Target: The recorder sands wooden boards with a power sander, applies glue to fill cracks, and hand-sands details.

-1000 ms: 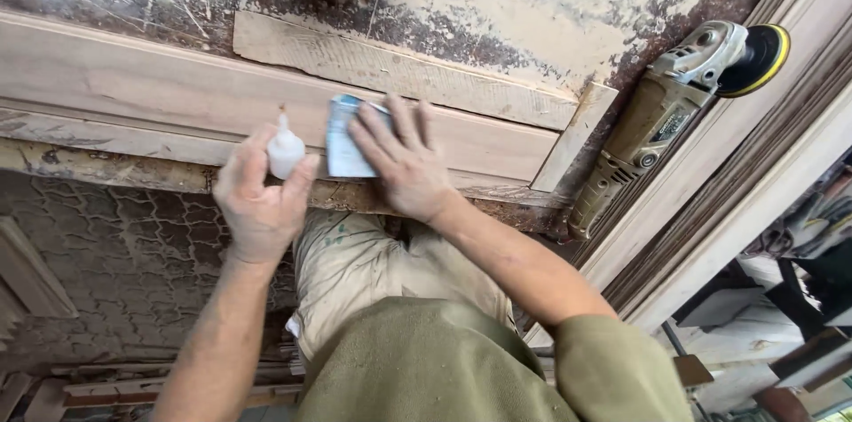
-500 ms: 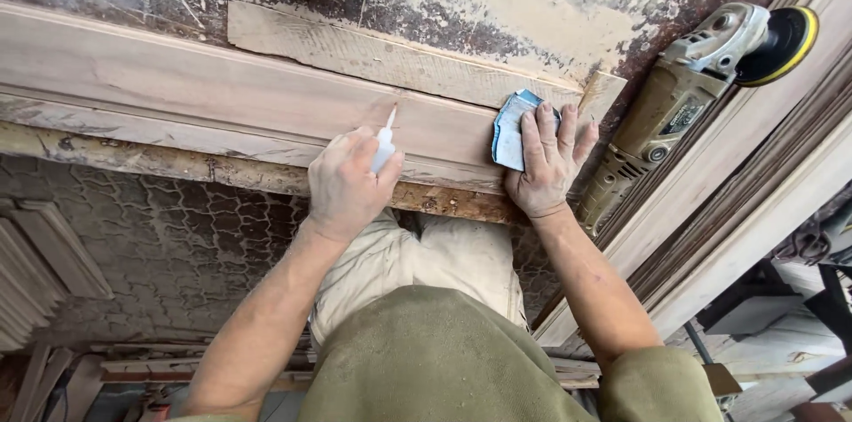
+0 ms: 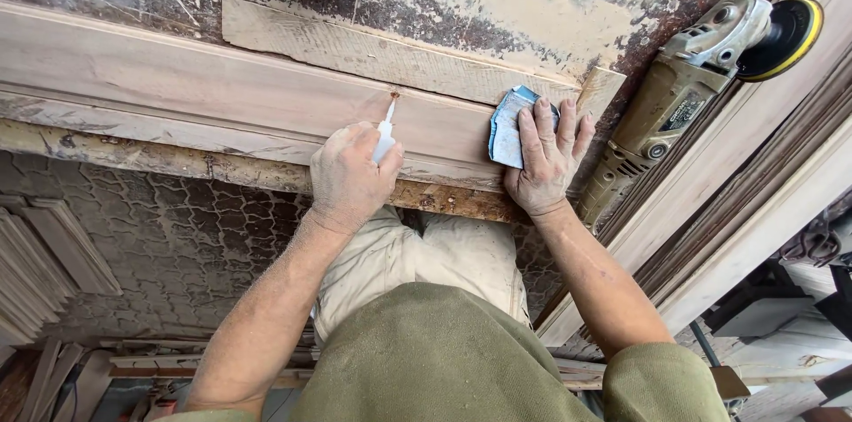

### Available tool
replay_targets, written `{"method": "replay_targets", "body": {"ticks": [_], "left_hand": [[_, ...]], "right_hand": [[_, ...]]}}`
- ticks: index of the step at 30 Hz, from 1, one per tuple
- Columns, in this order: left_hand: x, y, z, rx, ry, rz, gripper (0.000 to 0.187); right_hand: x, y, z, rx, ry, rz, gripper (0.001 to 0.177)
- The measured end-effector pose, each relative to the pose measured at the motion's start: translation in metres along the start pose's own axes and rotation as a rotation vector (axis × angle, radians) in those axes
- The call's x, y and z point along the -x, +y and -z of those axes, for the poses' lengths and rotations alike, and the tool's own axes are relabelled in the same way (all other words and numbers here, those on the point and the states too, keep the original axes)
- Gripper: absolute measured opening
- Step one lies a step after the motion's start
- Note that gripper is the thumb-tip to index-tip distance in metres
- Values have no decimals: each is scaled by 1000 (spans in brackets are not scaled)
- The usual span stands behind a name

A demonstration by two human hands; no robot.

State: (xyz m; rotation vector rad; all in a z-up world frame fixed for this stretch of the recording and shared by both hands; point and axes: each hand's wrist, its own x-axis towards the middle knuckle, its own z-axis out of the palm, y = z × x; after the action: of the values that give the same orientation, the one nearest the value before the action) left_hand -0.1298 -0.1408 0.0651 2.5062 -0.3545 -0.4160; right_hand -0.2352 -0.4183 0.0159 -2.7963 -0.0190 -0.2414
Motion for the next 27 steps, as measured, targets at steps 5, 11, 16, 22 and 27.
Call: {"method": "replay_targets", "body": {"ticks": [5,11,16,22,27], "left_hand": [[15,-22,-6,84,50,83,33],[26,-60,36,330,248,100,20],[-9,-127,67,383,537,97,13],[-17,-155,91,893,515,217,20],[-9,-161,101,1024,410,207,22]], "right_hand": [[4,3,-2,-6,-10,4,55],[2,2,0,-11,-8,20,53],[0,-8,10,9,-92,-14,47],[13,-45,-25,17,-207,54,63],[-75,-153,-65,-49,-533,185,79]]}}
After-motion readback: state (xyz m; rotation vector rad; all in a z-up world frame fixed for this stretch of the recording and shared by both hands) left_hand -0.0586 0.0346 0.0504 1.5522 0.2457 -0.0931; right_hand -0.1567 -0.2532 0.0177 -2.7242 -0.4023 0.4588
